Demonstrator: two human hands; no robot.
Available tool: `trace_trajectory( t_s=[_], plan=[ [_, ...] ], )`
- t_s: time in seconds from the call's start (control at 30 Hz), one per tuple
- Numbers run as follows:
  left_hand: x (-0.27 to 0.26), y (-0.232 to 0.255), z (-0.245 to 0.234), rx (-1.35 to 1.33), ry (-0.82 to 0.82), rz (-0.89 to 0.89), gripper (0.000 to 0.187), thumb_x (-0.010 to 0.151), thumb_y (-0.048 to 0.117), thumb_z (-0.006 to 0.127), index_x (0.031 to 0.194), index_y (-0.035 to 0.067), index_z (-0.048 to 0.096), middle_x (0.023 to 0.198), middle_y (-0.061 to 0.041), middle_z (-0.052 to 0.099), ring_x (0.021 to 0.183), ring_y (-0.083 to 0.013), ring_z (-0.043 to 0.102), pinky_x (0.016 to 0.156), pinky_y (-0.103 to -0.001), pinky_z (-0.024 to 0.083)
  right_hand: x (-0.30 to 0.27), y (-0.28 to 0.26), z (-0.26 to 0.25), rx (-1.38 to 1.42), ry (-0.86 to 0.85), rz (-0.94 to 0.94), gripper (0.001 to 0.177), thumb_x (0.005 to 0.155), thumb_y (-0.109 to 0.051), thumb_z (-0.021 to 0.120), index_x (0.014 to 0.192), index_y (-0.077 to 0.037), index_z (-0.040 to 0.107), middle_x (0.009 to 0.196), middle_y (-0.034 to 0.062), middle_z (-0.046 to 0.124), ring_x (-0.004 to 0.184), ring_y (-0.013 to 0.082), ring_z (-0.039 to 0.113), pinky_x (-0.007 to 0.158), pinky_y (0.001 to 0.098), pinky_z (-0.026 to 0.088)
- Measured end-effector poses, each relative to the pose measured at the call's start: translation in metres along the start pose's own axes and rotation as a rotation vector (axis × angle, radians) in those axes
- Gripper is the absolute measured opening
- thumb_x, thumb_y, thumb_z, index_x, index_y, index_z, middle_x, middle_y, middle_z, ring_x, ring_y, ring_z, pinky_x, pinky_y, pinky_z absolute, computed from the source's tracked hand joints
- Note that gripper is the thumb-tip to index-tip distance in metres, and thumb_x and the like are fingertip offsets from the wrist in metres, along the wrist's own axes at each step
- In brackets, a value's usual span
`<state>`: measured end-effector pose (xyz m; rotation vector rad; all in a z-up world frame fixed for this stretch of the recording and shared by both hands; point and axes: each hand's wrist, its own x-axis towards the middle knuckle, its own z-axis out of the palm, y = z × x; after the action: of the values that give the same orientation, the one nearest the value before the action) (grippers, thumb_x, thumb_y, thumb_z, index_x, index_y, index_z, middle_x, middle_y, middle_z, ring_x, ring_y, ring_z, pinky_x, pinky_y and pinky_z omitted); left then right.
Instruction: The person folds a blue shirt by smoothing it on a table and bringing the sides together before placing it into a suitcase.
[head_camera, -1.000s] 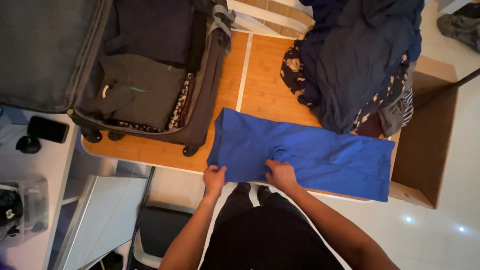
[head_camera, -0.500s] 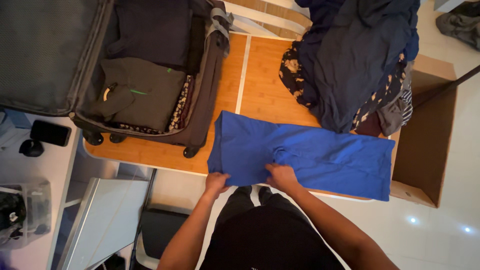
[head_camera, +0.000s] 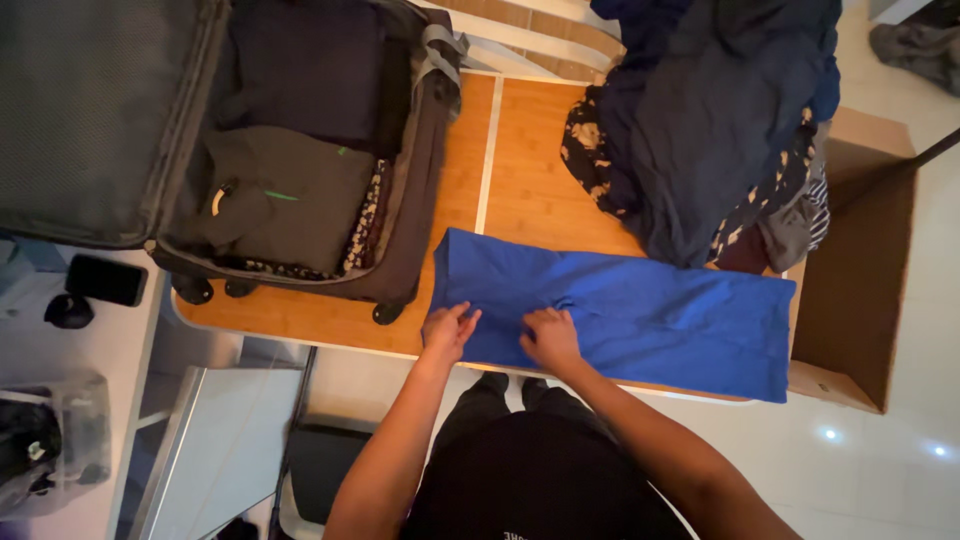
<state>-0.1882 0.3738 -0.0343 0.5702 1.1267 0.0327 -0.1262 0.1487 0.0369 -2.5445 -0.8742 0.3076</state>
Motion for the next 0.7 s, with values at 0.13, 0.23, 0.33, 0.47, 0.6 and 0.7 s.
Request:
trace_trajectory(
  t_s=[0.13, 0.23, 0.33, 0.47, 0.6, 0.7],
  plan=[
    [-0.008, 0.011, 0.018, 0.000, 0.099, 0.036, 0.033, 0.085, -0.004, 0.067, 0.105, 0.018, 0.053, 0.094, -0.013, 0.068, 0.083, -0.0299, 0.073, 0.064, -0.032, 0.059, 0.020, 0.027, 0.010, 0.367, -0.012, 0.206, 0.029, 0.081, -0.022, 0.075, 0.107, -0.011, 0.074, 0.092, 0.0112, 0.073, 0.083, 0.0296, 0.071, 0.077, 0.0398, 0.056],
    [0.016, 0.013, 0.022, 0.026, -0.080, 0.060, 0.019, 0.092, 0.004, 0.065, 0.109, -0.003, 0.065, 0.096, -0.014, 0.067, 0.084, -0.0248, 0.074, 0.066, -0.027, 0.062, 0.042, 0.046, 0.014, 0.532, -0.026, 0.425, 0.031, 0.083, -0.017, 0.072, 0.113, -0.010, 0.070, 0.085, 0.0131, 0.074, 0.076, 0.0279, 0.072, 0.072, 0.0391, 0.058],
    [0.042, 0.008, 0.020, -0.057, -0.058, 0.047, 0.023, 0.093, 0.006, 0.065, 0.112, -0.007, 0.064, 0.096, -0.013, 0.066, 0.085, -0.0249, 0.075, 0.066, -0.027, 0.060, 0.061, 0.067, 0.023, 0.619, 0.085, 0.370, 0.028, 0.083, -0.013, 0.069, 0.111, -0.009, 0.072, 0.092, 0.0101, 0.075, 0.085, 0.0221, 0.072, 0.078, 0.0349, 0.058],
    [0.057, 0.005, 0.023, 0.118, -0.108, 0.151, 0.025, 0.086, 0.003, 0.070, 0.109, -0.003, 0.064, 0.094, -0.015, 0.073, 0.086, -0.0239, 0.075, 0.068, -0.028, 0.059, 0.079, 0.082, 0.039, 0.679, 0.148, 0.378, 0.026, 0.086, -0.009, 0.068, 0.112, -0.009, 0.070, 0.101, 0.0088, 0.075, 0.095, 0.0197, 0.070, 0.085, 0.0329, 0.056],
    [0.051, 0.014, 0.034, 0.730, 0.137, 0.392, 0.024, 0.089, 0.021, 0.079, 0.093, -0.002, 0.074, 0.086, -0.016, 0.073, 0.073, -0.0295, 0.071, 0.064, -0.036, 0.051, 0.091, 0.087, 0.049, 0.716, 0.286, 0.301, 0.025, 0.088, -0.006, 0.070, 0.113, -0.007, 0.068, 0.111, 0.0047, 0.072, 0.102, 0.0161, 0.067, 0.089, 0.0305, 0.053],
    [0.049, 0.027, 0.040, 1.079, 0.216, 0.771, 0.027, 0.084, 0.028, 0.083, 0.088, 0.002, 0.074, 0.083, -0.015, 0.074, 0.076, -0.0301, 0.070, 0.070, -0.039, 0.053, 0.091, 0.091, 0.055, 0.723, 0.261, 0.463, 0.026, 0.090, -0.008, 0.070, 0.116, -0.009, 0.068, 0.099, 0.0023, 0.070, 0.084, 0.0162, 0.061, 0.080, 0.0295, 0.053]
  ],
)
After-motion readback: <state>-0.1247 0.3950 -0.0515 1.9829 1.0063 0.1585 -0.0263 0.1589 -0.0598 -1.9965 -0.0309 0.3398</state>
